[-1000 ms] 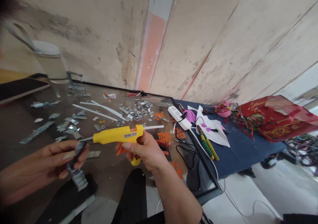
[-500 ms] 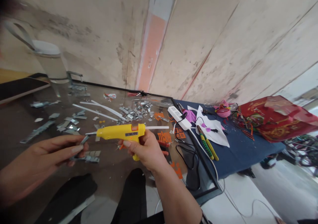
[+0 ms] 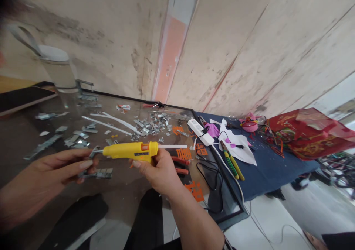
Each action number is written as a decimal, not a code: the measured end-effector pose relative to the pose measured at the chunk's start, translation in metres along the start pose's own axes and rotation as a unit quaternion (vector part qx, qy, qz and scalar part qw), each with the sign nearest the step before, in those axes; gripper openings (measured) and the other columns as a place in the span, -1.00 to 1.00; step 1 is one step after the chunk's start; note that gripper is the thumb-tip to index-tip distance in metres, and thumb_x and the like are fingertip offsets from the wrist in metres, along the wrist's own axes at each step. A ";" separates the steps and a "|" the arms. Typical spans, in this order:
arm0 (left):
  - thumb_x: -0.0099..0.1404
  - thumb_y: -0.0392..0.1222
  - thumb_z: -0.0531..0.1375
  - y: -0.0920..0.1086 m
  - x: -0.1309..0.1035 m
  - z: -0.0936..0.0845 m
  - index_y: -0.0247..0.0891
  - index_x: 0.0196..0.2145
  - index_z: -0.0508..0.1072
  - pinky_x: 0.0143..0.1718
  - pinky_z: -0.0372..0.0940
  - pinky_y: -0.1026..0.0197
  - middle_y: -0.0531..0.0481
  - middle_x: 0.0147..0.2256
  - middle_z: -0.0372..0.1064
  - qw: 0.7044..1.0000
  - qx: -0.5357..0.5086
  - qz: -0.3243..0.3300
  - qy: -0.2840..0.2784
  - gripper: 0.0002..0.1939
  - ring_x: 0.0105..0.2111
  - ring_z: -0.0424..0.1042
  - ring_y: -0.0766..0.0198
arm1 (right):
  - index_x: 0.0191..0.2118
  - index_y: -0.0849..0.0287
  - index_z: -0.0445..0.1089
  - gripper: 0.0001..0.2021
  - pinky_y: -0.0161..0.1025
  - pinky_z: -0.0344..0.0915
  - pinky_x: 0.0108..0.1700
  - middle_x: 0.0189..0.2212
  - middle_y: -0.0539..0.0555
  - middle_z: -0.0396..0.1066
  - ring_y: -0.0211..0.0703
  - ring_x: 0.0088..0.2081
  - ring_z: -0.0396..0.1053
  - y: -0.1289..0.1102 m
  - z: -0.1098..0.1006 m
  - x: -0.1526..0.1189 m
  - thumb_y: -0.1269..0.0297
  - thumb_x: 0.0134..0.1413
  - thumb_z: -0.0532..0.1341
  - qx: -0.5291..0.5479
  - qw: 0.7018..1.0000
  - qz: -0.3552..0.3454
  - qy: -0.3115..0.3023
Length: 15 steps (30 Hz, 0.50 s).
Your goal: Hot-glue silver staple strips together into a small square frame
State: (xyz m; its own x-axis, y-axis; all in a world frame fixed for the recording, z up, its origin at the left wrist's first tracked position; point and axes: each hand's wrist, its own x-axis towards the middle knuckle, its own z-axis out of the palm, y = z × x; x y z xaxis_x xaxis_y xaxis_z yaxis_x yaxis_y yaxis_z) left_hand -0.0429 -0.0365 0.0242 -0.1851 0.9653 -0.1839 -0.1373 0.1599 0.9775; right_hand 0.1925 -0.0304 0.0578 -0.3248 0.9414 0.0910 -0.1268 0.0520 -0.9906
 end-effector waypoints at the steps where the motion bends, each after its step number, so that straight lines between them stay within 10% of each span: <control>1: -0.34 -0.01 0.45 0.000 0.000 0.000 -0.19 -0.35 0.61 -0.57 0.31 0.22 -0.06 -0.46 0.57 1.000 0.002 0.002 -0.001 -0.50 -0.47 0.46 0.16 | -0.26 0.18 0.41 -0.70 -0.35 0.22 -0.44 -0.38 0.05 0.49 -0.34 -0.52 0.27 0.000 0.001 0.000 0.15 -0.09 0.41 -0.001 1.000 -0.003 0.005; 15: -0.26 0.00 0.44 -0.008 0.003 -0.005 -0.12 -0.32 0.62 -0.55 0.30 0.25 -0.01 -0.42 0.56 0.998 0.044 0.043 0.000 -0.55 -0.51 0.36 0.26 | -0.24 0.15 0.38 -0.67 -0.30 0.29 -0.37 -0.36 0.05 0.47 -0.26 -0.43 0.36 0.002 0.002 -0.002 0.12 -0.10 0.41 -0.027 0.999 -0.002 0.023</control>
State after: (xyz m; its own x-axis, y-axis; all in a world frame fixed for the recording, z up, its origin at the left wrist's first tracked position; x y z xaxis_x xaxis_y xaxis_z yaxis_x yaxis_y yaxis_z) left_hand -0.0475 -0.0361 0.0148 -0.1923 0.9764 -0.0985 -0.0357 0.0934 0.9950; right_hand 0.1908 -0.0331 0.0562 -0.2803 0.9555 0.0918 -0.0767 0.0730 -0.9944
